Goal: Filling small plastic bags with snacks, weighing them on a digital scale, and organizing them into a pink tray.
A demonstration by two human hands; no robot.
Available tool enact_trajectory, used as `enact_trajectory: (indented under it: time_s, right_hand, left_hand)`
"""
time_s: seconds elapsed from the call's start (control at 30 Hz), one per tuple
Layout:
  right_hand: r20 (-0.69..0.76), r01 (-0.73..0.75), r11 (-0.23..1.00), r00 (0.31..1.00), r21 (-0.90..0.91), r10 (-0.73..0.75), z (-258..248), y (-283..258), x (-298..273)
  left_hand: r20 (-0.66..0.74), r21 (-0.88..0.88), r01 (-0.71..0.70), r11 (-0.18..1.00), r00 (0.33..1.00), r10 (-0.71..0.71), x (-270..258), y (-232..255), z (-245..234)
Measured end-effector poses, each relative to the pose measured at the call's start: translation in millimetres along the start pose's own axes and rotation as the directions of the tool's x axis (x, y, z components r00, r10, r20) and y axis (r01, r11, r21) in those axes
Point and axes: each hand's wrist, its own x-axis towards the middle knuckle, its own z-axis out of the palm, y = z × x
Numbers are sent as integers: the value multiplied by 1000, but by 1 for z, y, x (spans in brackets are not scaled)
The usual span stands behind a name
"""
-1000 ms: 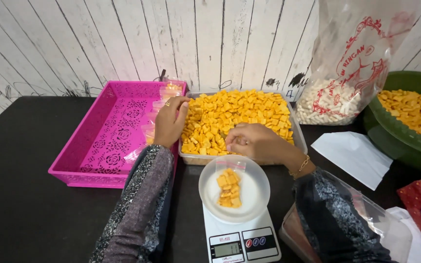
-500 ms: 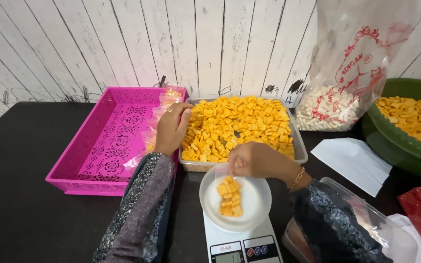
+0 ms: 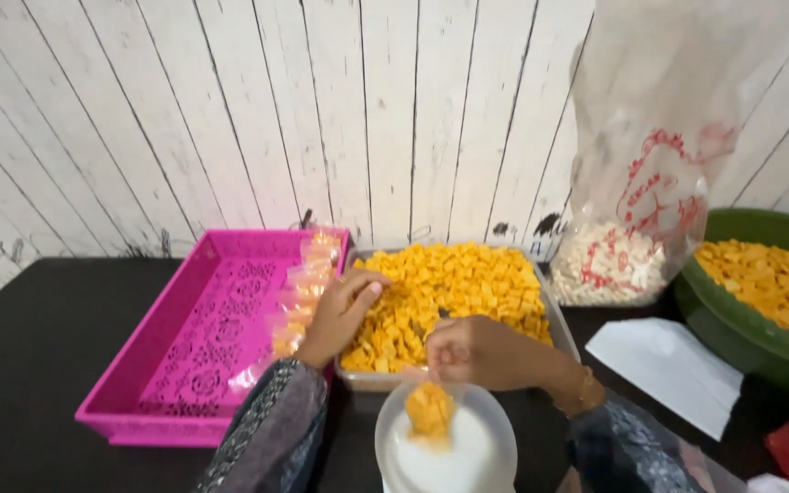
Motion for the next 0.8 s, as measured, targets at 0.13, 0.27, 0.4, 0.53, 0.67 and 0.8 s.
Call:
enact_trajectory:
  time_s: [0.13, 0.27, 0.4, 0.53, 0.67, 0.8]
  right_hand:
    - [-207, 1, 1000, 978, 15, 2, -18, 12, 17]
    - [-468, -163, 986, 874, -19, 135, -14, 36, 37]
    - [-581, -144, 980, 790, 139, 198, 4, 65, 52]
    - [-490, -244, 915, 784, 321, 381, -3, 51, 48]
    - [-403, -191, 867, 825, 460, 396, -5, 53, 46]
    - [-430, -139, 858, 819, 494, 380, -1, 61, 46]
  left_hand:
    - [164, -368, 75, 927, 986, -14, 9, 21, 17]
    - [264, -414, 198, 889, 960, -91, 24, 60, 19]
    - [114, -332, 311, 890, 950, -289, 25, 45, 30]
    - [43, -299, 302, 905, 952, -303, 29, 37, 24]
    - [23, -361, 319, 876, 942, -334, 26, 35, 22]
    - [40, -409, 313, 857, 945, -326, 24, 29, 25]
